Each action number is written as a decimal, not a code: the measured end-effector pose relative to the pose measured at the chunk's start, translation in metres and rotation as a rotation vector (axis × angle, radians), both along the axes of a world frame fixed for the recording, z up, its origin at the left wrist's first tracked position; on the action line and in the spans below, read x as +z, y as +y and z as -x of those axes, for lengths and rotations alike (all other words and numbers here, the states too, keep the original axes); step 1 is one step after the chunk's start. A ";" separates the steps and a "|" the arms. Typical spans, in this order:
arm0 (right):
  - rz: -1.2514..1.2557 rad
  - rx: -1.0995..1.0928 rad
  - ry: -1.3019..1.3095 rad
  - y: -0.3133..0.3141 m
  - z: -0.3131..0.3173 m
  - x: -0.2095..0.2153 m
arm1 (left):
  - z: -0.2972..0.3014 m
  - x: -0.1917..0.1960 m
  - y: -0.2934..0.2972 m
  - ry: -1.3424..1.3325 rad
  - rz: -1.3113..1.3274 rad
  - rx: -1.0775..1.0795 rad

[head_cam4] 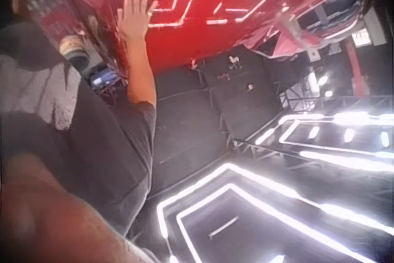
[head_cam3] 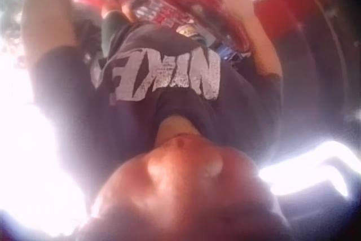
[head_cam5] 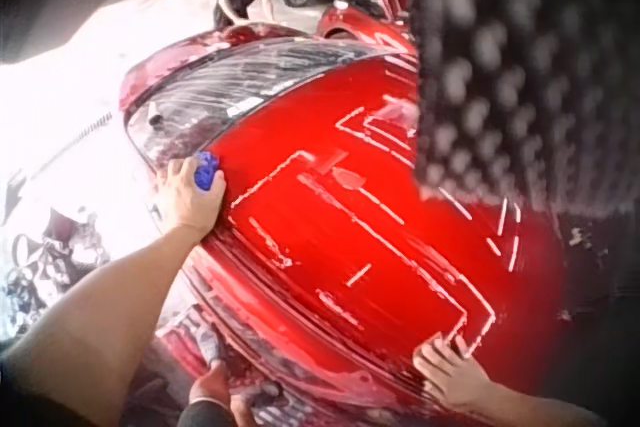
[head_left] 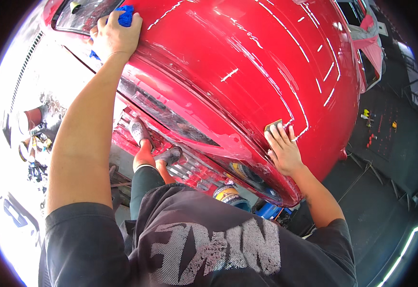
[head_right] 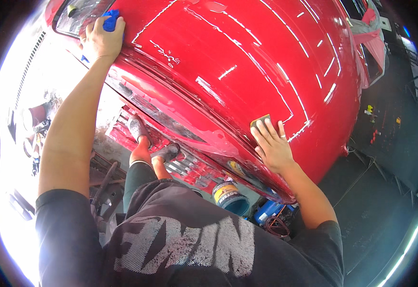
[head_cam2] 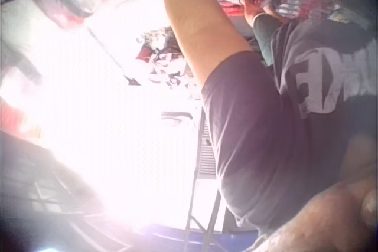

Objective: The person sands the hood of a red car using a sanding block and a blue cloth. They repeatedly rub the surface in a grid pattern, occasionally dipping the sanding block into a bucket of water and wiping the area with the cloth.

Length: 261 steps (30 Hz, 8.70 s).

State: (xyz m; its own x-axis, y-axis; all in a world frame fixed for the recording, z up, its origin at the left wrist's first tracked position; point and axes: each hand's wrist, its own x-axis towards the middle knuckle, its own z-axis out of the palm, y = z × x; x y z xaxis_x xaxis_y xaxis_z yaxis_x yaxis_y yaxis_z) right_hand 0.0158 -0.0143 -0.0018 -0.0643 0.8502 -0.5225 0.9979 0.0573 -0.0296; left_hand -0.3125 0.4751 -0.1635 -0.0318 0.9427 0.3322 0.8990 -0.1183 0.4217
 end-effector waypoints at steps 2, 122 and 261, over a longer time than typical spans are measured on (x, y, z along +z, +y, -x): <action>-0.090 0.066 0.072 0.044 0.015 -0.006 | -0.001 0.004 -0.006 0.030 0.012 0.004; -0.469 -0.401 -0.214 0.521 0.291 -0.118 | 0.078 -0.014 0.083 -0.264 0.158 0.016; -0.505 0.182 0.142 0.329 0.151 -0.068 | 0.062 0.007 0.062 0.112 0.204 -0.010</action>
State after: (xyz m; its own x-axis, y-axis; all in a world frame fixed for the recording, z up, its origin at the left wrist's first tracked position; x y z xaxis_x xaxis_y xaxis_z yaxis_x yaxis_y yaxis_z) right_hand -0.1352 0.3146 -0.0696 -0.2735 0.9615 -0.0286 0.9588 0.2701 -0.0876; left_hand -0.3747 0.5373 -0.1560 0.0040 0.9907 0.1360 0.9408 -0.0498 0.3352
